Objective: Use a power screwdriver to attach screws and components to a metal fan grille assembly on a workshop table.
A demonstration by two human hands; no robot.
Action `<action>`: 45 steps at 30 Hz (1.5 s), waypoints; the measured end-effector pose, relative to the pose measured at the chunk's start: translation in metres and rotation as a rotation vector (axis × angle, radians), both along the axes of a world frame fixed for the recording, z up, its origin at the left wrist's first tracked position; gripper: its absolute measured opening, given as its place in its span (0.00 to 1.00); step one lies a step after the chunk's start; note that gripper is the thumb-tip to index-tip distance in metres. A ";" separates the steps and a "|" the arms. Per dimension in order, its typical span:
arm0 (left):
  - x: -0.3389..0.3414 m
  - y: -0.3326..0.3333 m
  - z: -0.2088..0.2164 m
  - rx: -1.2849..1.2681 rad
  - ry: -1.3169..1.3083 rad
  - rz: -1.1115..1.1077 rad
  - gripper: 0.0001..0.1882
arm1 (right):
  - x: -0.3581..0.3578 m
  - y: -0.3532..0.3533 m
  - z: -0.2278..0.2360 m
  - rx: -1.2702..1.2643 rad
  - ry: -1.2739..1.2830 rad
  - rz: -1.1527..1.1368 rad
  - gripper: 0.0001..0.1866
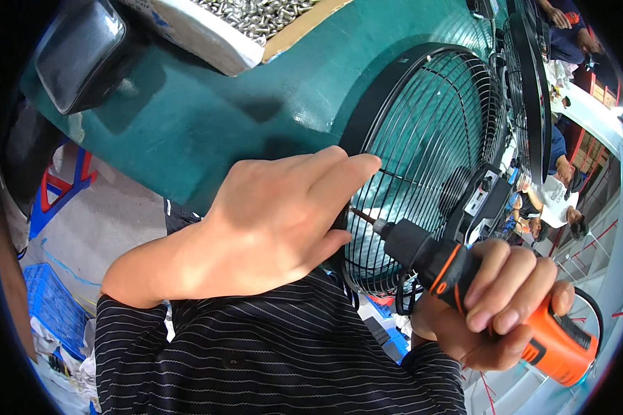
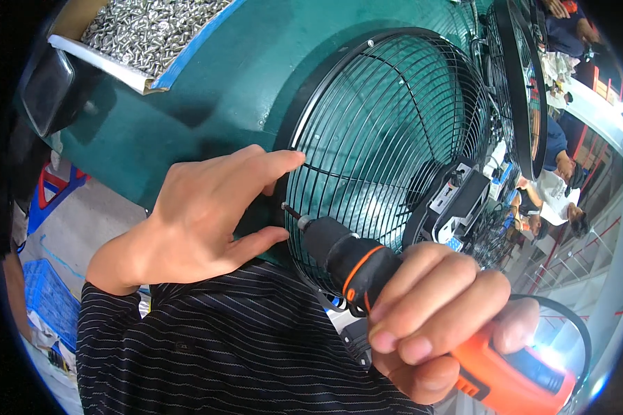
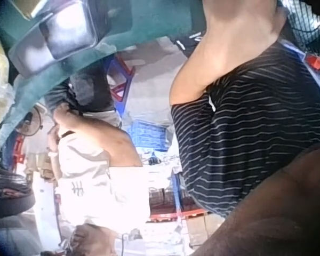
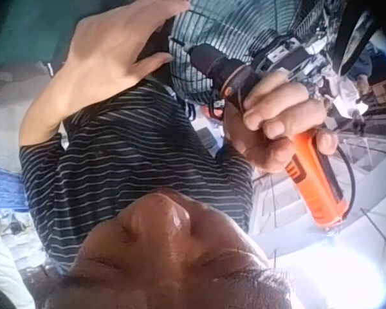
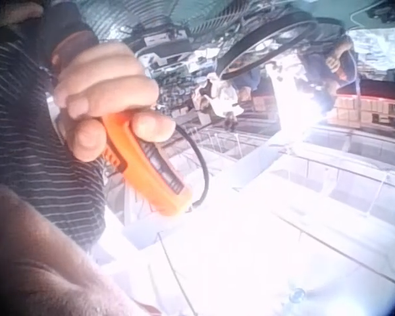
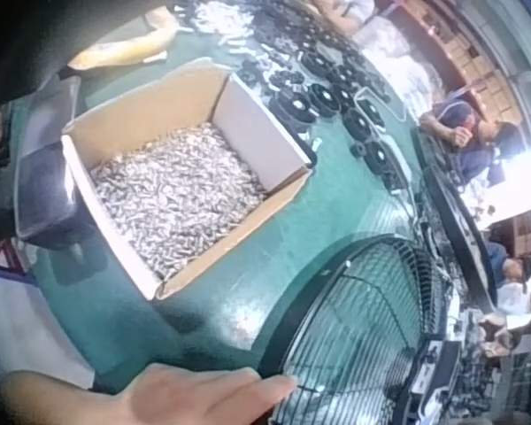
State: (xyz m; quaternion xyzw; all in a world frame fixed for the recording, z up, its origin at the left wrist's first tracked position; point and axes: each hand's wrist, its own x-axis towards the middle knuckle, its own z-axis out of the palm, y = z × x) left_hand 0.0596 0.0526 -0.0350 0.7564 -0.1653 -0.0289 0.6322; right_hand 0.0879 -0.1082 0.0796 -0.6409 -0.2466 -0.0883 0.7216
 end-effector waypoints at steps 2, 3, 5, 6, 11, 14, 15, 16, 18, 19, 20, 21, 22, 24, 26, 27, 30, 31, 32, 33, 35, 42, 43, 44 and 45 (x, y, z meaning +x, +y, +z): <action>0.001 -0.001 0.001 0.005 0.005 0.006 0.40 | 0.003 -0.001 0.001 0.022 0.023 -0.011 0.20; 0.001 -0.001 0.001 -0.004 -0.005 0.013 0.40 | 0.005 -0.002 0.003 0.046 0.067 0.011 0.19; 0.002 -0.001 0.003 -0.011 -0.016 0.020 0.40 | 0.008 -0.002 0.007 0.038 0.141 0.000 0.18; 0.002 -0.001 0.004 -0.005 -0.004 0.010 0.39 | 0.011 -0.002 0.009 0.040 0.141 0.001 0.18; 0.003 0.001 0.005 0.006 0.000 -0.006 0.38 | 0.029 -0.008 0.010 0.009 0.242 0.218 0.18; 0.002 0.002 0.002 -0.005 0.004 -0.001 0.38 | 0.030 -0.009 0.003 0.036 0.111 0.323 0.21; 0.003 0.003 0.001 -0.007 -0.006 0.002 0.38 | 0.031 -0.010 0.003 -0.007 0.119 0.409 0.22; 0.003 0.005 0.000 0.008 0.005 -0.016 0.39 | 0.030 -0.010 0.002 -0.007 0.120 0.410 0.22; 0.003 0.008 -0.001 -0.010 0.001 -0.004 0.39 | 0.027 -0.009 0.003 -0.050 0.137 0.454 0.22; 0.003 0.009 0.000 0.006 0.039 -0.031 0.40 | 0.026 -0.010 0.003 -0.079 0.133 0.498 0.22; 0.003 0.009 0.002 -0.011 0.013 -0.014 0.40 | 0.026 -0.011 0.005 -0.111 0.192 0.563 0.22; 0.004 0.007 0.004 -0.016 0.003 -0.004 0.40 | 0.024 -0.012 0.007 -0.131 0.160 0.592 0.22; 0.005 0.005 0.006 -0.018 -0.010 0.006 0.40 | 0.023 -0.013 0.010 -0.113 0.148 0.600 0.21; 0.007 0.000 0.012 -0.010 -0.025 0.021 0.40 | 0.018 -0.018 0.015 -0.045 0.089 0.503 0.23; 0.007 0.000 0.015 0.002 -0.054 0.025 0.41 | 0.014 -0.031 0.030 0.057 0.124 0.423 0.27; 0.005 0.000 0.019 0.021 -0.014 0.027 0.40 | 0.015 -0.042 0.042 0.160 0.118 0.397 0.27; -0.003 -0.004 0.026 0.097 0.068 0.028 0.37 | -0.009 -0.078 0.081 0.410 0.084 0.079 0.28; -0.006 -0.001 0.030 0.140 0.074 0.006 0.34 | -0.020 -0.093 0.094 0.422 0.121 0.003 0.27; -0.008 -0.007 0.035 0.150 0.089 0.027 0.33 | -0.022 -0.113 0.097 0.511 0.108 0.142 0.24; -0.011 -0.013 0.039 0.051 0.085 0.069 0.32 | -0.035 -0.129 0.103 0.511 0.115 0.081 0.24; -0.008 -0.022 0.043 -0.167 0.241 0.052 0.26 | -0.067 -0.158 0.105 0.506 0.161 -0.325 0.20; 0.000 -0.002 0.015 -0.083 0.205 -0.011 0.27 | -0.174 -0.233 0.070 0.669 -0.071 -0.575 0.19; 0.004 -0.002 0.013 -0.110 0.211 -0.024 0.27 | -0.186 -0.242 0.067 0.633 -0.041 -0.645 0.18; 0.010 -0.010 0.011 -0.137 0.221 -0.039 0.27 | -0.193 -0.257 0.063 0.601 -0.020 -0.727 0.18; 0.010 -0.014 0.012 -0.129 0.206 -0.068 0.27 | -0.204 -0.266 0.060 0.608 -0.031 -0.740 0.18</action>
